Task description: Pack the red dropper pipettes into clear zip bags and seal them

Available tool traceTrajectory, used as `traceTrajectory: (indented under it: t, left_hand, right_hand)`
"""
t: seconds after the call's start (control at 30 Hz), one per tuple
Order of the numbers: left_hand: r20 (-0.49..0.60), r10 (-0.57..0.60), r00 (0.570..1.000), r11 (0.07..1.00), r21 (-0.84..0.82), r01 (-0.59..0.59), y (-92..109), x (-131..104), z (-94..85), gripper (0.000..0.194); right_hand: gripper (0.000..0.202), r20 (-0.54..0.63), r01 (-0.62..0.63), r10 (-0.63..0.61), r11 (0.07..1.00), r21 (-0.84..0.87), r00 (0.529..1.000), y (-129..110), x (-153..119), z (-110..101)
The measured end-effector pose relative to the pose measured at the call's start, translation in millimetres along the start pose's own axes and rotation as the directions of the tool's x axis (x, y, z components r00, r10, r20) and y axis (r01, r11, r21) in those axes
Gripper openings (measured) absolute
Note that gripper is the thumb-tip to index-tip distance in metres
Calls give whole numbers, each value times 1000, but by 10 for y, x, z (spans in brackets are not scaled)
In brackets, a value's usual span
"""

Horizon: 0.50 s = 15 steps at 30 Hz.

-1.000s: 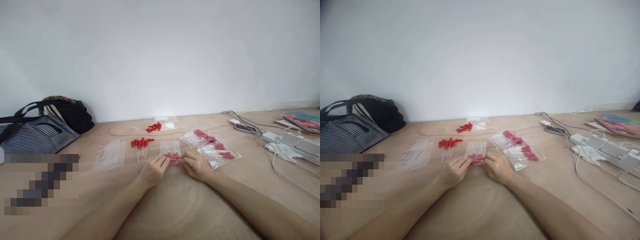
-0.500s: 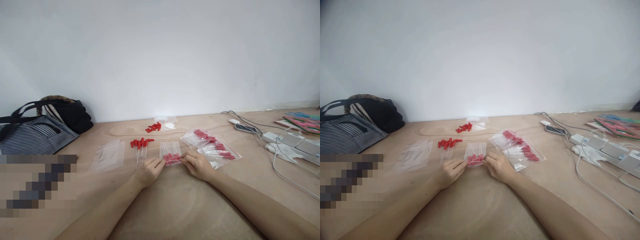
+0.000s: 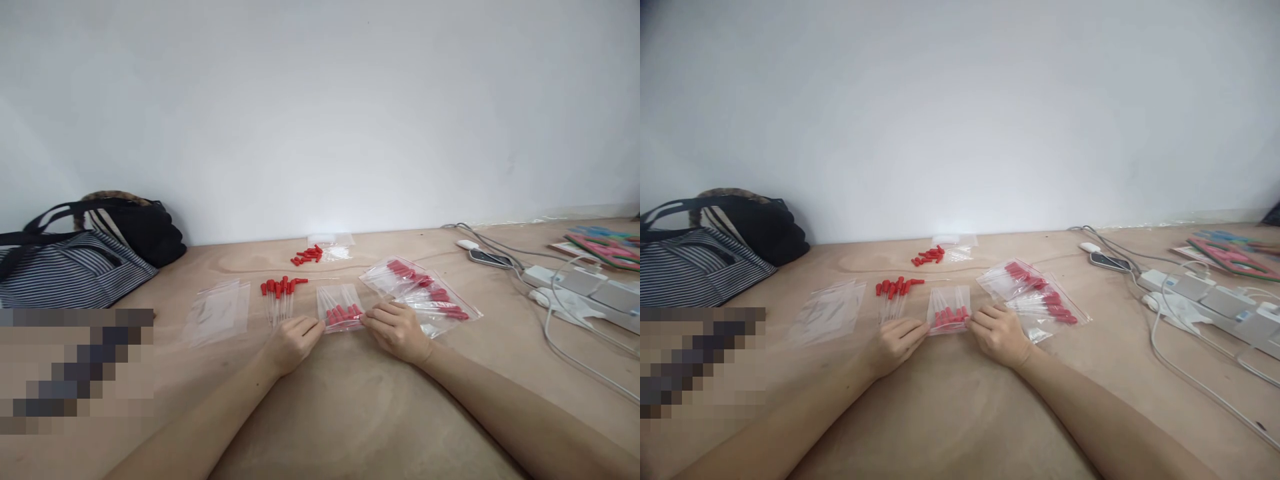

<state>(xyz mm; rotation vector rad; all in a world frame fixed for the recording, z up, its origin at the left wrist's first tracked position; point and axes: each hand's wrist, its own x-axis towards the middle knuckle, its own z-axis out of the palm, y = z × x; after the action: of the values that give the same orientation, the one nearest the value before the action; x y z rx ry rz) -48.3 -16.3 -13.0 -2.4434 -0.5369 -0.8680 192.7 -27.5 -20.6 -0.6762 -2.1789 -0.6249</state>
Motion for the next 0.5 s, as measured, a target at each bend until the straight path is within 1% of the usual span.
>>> traceTrajectory:
  t: [0.13,0.37,0.5]
  left_hand:
    - [-23,13,1000,1000,7,-12,-20,-16,-17,22]
    - [-44,18,999,999,-28,-19,-29,6,-20,19]
    - [-86,12,996,999,-51,-17,1,58,0,14]
  right_hand:
    - [14,-65,-37,39,999,28,997,14,-23,-5]
    - [17,-76,-13,9,999,-52,997,38,-53,13]
    - [21,-89,-6,4,1000,-23,996,9,-25,16]
